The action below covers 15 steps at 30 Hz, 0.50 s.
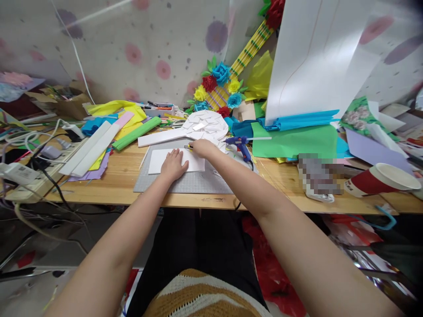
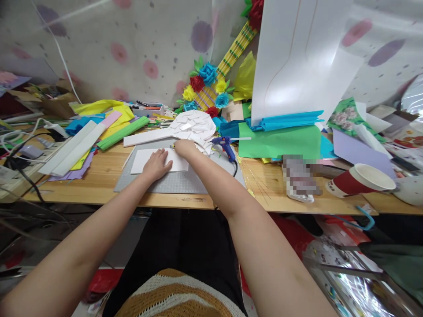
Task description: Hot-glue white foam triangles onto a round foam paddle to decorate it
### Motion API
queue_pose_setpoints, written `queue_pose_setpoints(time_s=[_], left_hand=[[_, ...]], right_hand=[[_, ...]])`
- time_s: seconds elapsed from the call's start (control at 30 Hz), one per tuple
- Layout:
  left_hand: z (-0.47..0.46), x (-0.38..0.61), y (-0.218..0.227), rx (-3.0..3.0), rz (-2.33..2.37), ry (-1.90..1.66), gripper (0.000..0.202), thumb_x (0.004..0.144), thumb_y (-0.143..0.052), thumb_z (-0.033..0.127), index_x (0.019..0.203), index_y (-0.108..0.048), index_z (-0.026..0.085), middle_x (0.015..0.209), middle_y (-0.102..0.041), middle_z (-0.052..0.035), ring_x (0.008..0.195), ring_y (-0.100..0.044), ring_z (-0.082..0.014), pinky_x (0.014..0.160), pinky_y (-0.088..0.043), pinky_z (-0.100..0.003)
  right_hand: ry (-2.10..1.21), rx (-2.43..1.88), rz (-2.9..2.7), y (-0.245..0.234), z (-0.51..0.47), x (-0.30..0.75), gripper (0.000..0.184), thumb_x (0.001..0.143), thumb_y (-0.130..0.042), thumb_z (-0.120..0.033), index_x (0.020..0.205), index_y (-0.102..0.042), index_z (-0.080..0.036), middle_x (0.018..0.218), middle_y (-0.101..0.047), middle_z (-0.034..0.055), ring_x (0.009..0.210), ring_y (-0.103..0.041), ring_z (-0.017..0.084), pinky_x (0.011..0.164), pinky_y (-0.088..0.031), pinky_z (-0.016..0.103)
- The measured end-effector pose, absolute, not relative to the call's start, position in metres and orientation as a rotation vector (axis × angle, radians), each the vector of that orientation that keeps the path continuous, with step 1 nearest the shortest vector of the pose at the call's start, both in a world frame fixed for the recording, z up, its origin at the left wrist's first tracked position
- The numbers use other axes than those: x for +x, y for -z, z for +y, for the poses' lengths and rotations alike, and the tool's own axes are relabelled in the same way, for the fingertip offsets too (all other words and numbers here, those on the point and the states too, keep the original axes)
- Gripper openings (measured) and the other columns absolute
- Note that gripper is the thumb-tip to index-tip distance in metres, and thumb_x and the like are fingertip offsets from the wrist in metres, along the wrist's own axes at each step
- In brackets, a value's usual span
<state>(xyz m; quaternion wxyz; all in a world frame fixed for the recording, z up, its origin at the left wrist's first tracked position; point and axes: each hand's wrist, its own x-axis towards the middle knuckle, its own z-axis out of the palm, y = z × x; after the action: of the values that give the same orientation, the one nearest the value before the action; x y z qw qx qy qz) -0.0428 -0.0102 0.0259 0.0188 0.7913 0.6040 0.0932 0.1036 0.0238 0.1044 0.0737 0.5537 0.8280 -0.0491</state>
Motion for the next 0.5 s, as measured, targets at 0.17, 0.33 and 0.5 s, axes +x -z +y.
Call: queue_pose_setpoints(time_s=[0.17, 0.33, 0.5], left_hand=[[-0.010, -0.040, -0.025, 2.418, 1.929, -0.324, 0.057, 0.090, -0.040, 0.037, 0.138, -0.047, 0.006, 0.150, -0.042, -0.0159, 0.142, -0.033, -0.0272, 0.118, -0.023, -0.042], [-0.010, -0.039, -0.025, 2.406, 1.945, -0.359, 0.056, 0.089, -0.040, 0.034, 0.135, -0.048, 0.003, 0.148, -0.044, -0.0173, 0.141, -0.035, -0.0275, 0.118, -0.025, -0.041], [-0.009, -0.038, -0.023, 2.378, 1.966, -0.416, 0.054, 0.088, -0.040, 0.035, 0.133, -0.049, 0.007, 0.147, -0.046, -0.0155, 0.140, -0.037, -0.0271, 0.118, -0.026, -0.042]], right_hand=[[0.110, 1.600, 2.439, -0.108, 0.021, 0.106, 0.041, 0.092, -0.040, -0.015, 0.129, -0.059, -0.014, 0.126, -0.064, 0.0166, 0.115, -0.060, 0.026, 0.086, -0.045, 0.032], [0.092, 1.584, 2.429, -0.106, 0.005, 0.132, 0.044, 0.092, -0.042, -0.019, 0.134, -0.055, -0.018, 0.127, -0.064, 0.0158, 0.114, -0.061, 0.027, 0.085, -0.044, 0.032], [0.162, 1.639, 2.394, -0.105, -0.025, 0.166, 0.045, 0.095, -0.041, -0.030, 0.139, -0.051, -0.022, 0.120, -0.067, 0.0157, 0.105, -0.065, 0.029, 0.076, -0.044, 0.032]])
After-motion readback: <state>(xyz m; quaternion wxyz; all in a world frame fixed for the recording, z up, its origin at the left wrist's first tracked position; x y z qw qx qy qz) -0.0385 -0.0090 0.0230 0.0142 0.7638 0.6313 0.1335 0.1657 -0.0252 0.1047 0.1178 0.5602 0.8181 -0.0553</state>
